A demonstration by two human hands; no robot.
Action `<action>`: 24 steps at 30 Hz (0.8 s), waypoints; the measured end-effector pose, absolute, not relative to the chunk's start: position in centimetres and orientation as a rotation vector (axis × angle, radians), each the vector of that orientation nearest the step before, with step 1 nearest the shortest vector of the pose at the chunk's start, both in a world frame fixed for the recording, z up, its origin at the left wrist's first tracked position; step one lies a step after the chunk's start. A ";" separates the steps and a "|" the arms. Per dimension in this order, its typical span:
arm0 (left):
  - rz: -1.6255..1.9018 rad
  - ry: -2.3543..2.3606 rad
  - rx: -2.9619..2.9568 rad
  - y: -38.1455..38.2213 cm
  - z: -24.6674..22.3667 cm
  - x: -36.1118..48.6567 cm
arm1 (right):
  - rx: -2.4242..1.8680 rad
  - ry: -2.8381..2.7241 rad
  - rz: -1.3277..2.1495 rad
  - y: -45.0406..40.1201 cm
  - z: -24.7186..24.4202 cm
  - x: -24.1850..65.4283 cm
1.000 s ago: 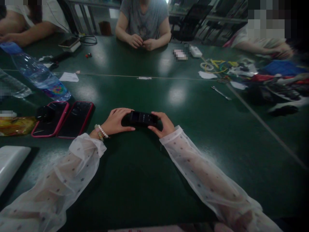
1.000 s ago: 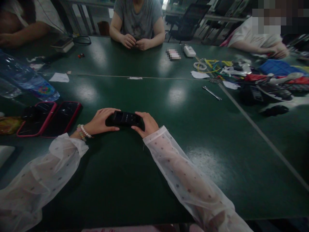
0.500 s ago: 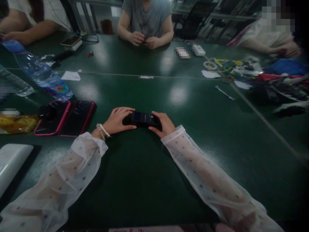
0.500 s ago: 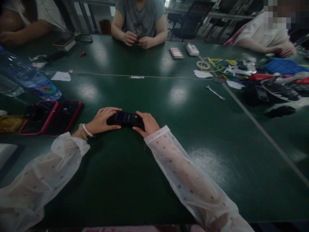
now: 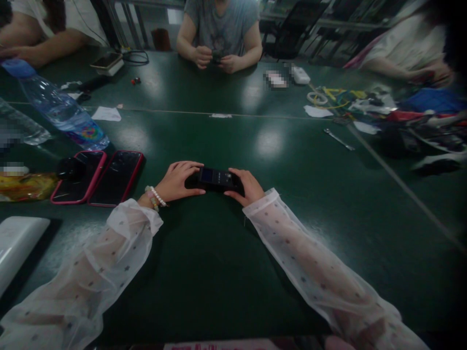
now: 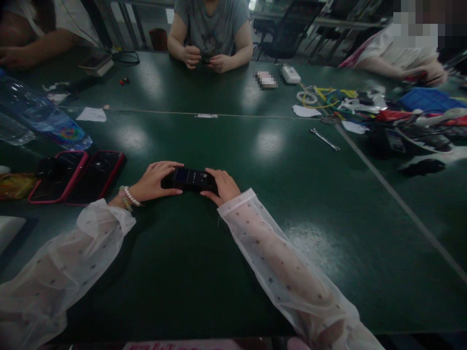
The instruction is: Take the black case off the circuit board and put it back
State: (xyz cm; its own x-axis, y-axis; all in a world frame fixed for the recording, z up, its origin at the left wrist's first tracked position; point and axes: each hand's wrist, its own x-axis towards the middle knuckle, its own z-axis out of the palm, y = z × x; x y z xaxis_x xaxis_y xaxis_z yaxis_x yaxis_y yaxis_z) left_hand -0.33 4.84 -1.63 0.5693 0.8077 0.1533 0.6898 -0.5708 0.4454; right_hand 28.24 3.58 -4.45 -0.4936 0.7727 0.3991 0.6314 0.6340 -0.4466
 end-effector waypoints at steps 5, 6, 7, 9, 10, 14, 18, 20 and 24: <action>0.495 1.221 2.475 4.8 -1.7 -0.3 | -1.074 -2.266 0.348 3.6 -4.4 28.1; 0.494 1.221 2.478 4.8 -1.7 -0.3 | -1.079 -2.256 0.365 3.6 -4.4 28.1; 0.496 1.221 2.481 4.8 -1.7 -0.3 | -1.086 -2.244 0.386 3.6 -4.4 28.2; 0.500 1.218 2.487 4.9 -1.7 -0.3 | -1.091 -2.224 0.442 3.7 -4.3 28.2; 0.501 1.216 2.489 4.9 -1.7 -0.3 | -1.093 -2.214 0.472 3.7 -4.3 28.3; 0.495 1.215 2.489 4.9 -1.7 -0.3 | -1.113 -2.151 0.559 3.7 -4.1 28.4; 0.488 1.220 2.485 4.8 -1.6 -0.3 | -1.110 -2.107 0.594 3.7 -4.0 28.4; 0.481 1.223 2.488 4.8 -1.7 -0.3 | -1.105 -2.079 0.610 3.7 -3.9 28.5; 0.478 1.249 2.500 4.9 -1.8 -0.4 | -1.065 -1.946 0.646 3.9 -4.1 28.9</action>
